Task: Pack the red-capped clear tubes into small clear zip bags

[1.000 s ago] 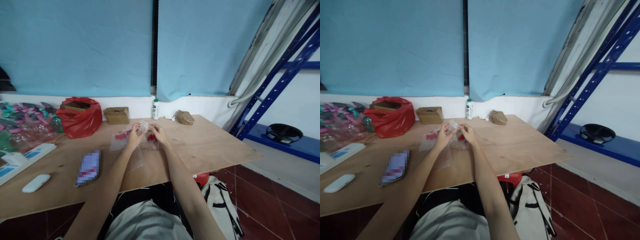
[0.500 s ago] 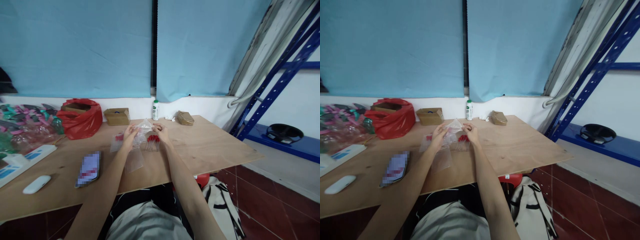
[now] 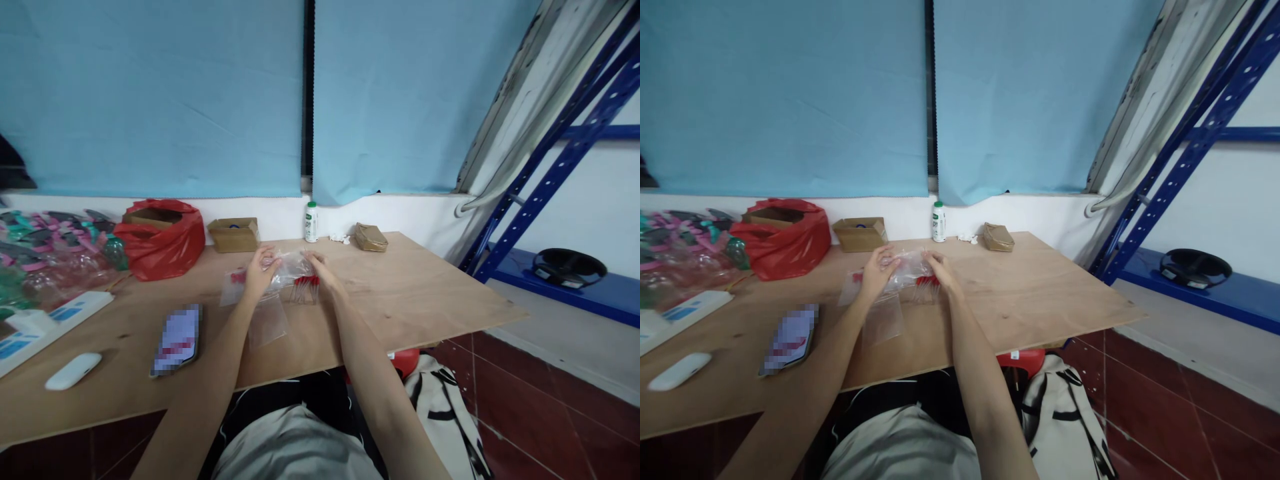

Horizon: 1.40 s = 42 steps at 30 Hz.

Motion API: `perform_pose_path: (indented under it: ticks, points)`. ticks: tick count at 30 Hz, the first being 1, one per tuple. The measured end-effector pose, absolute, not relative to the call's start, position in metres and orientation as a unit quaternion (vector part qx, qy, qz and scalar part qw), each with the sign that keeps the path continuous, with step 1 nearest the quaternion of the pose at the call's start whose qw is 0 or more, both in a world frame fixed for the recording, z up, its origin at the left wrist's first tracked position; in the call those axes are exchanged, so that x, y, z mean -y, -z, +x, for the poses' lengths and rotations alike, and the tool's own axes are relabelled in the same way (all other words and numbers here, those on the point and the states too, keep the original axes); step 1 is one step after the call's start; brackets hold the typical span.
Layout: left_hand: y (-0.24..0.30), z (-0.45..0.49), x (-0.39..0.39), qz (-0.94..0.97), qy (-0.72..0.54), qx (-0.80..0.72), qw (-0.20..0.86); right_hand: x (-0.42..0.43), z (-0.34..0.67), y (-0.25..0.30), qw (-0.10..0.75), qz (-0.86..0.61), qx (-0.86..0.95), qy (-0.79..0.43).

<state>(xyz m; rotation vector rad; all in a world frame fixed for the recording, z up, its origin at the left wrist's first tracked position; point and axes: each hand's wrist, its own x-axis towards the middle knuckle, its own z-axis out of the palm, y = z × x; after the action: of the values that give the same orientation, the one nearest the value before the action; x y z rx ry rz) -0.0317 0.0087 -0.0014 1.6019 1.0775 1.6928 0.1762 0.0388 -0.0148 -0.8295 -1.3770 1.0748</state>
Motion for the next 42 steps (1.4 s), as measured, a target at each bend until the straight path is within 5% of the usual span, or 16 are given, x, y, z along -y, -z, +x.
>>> perform_pose_path:
  ticks: [12,18,22,26,32,42]
  points:
    - [0.017,-0.025,-0.018,0.573,-0.570,-0.459,0.369,-0.042,0.178,0.013,0.671,-0.348,0.501,-0.421]
    - [0.012,-0.020,-0.007,0.616,-0.573,-0.494,0.222,-0.032,0.179,0.008,0.662,-0.437,0.523,-0.311]
    - [0.003,-0.022,-0.007,0.575,-0.615,-0.471,0.264,-0.028,0.180,0.005,0.652,-0.469,0.550,-0.230]
    - [0.000,-0.026,-0.008,0.539,-0.639,-0.440,0.327,-0.028,0.177,0.003,0.656,-0.452,0.556,-0.238]
    - [0.002,-0.022,-0.003,0.552,-0.658,-0.434,0.273,-0.027,0.166,0.006,0.614,-0.445,0.537,-0.369]
    - [0.001,-0.020,-0.006,0.526,-0.648,-0.427,0.348,-0.018,0.163,0.000,0.661,-0.460,0.530,-0.267]
